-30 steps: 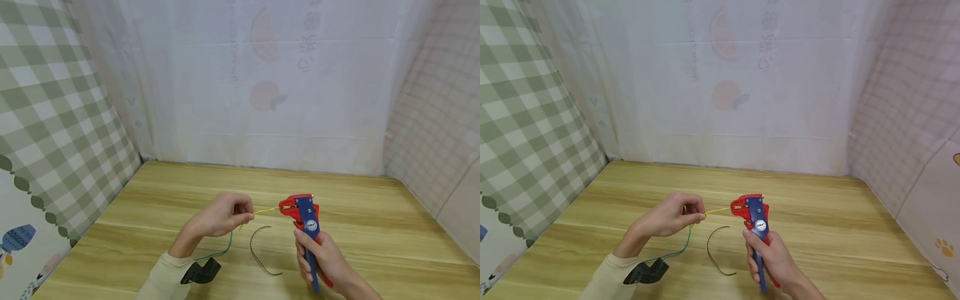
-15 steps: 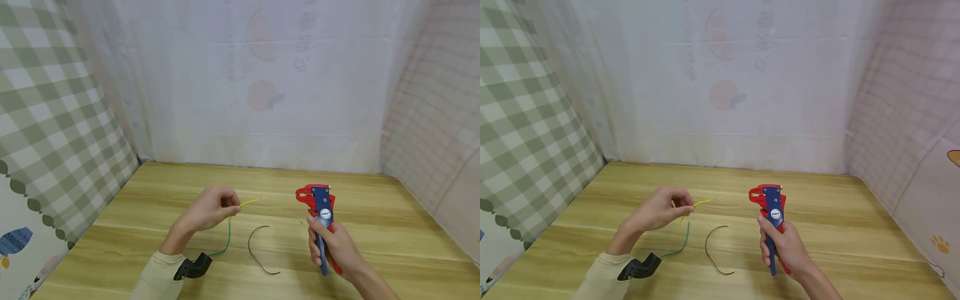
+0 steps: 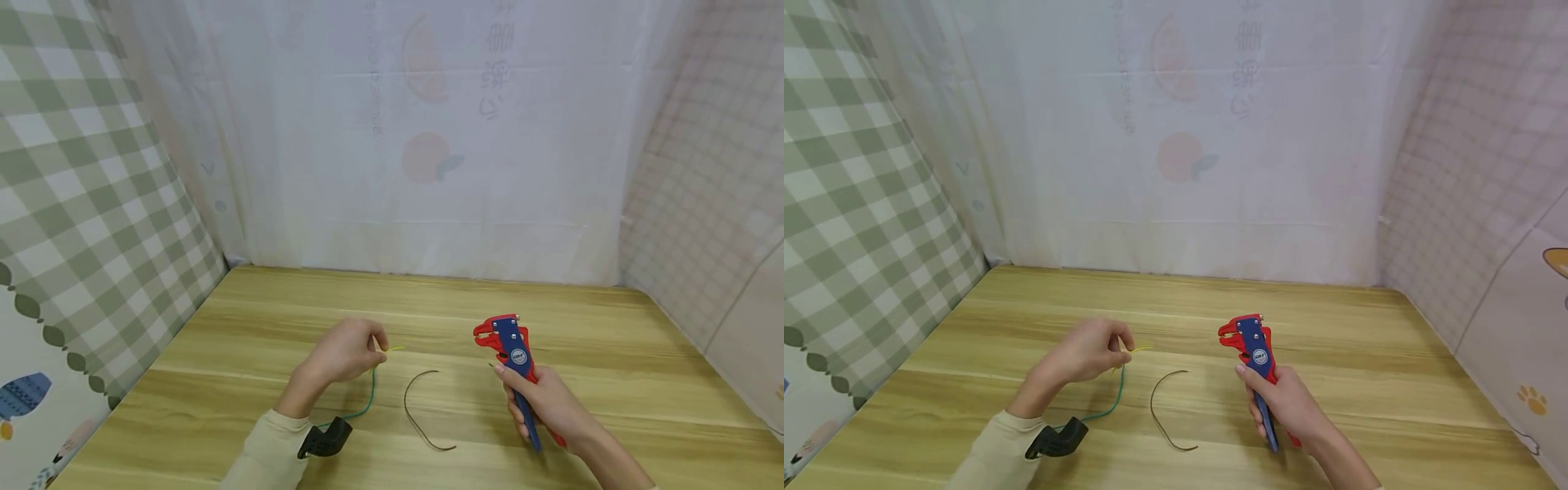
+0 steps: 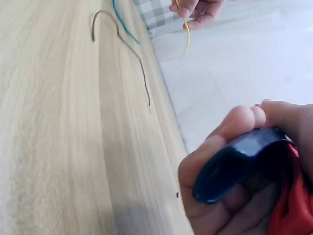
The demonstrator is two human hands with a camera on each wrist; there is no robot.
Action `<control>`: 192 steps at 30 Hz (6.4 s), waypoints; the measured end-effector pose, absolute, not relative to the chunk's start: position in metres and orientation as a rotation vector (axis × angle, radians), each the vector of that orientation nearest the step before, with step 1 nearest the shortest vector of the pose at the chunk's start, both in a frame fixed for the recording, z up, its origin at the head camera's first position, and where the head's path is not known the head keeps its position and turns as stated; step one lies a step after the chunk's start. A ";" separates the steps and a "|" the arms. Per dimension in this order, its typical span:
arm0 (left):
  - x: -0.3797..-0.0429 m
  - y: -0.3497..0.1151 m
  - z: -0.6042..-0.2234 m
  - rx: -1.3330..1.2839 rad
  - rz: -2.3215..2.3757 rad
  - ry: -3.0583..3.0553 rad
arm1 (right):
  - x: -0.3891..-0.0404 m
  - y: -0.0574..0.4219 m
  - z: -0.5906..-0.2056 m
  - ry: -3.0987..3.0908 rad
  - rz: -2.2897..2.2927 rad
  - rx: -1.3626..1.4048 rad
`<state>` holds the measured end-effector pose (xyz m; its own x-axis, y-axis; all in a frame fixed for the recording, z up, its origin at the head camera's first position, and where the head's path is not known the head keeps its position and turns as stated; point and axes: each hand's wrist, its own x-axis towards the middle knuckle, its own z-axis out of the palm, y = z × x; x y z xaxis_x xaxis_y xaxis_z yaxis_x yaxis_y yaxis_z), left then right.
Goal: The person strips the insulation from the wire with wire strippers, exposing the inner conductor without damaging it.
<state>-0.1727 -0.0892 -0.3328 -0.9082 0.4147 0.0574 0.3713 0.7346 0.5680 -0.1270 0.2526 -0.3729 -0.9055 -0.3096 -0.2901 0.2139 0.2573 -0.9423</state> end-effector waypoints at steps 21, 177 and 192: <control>-0.169 -0.073 -0.350 0.638 0.642 2.872 | -0.136 0.270 -0.385 2.058 -1.527 -0.031; -0.178 -0.099 -0.365 0.552 0.394 2.791 | -0.138 0.270 -0.383 1.879 -1.587 -0.051; -0.179 -0.102 -0.359 0.606 0.542 2.797 | -0.137 0.271 -0.384 1.874 -1.592 -0.054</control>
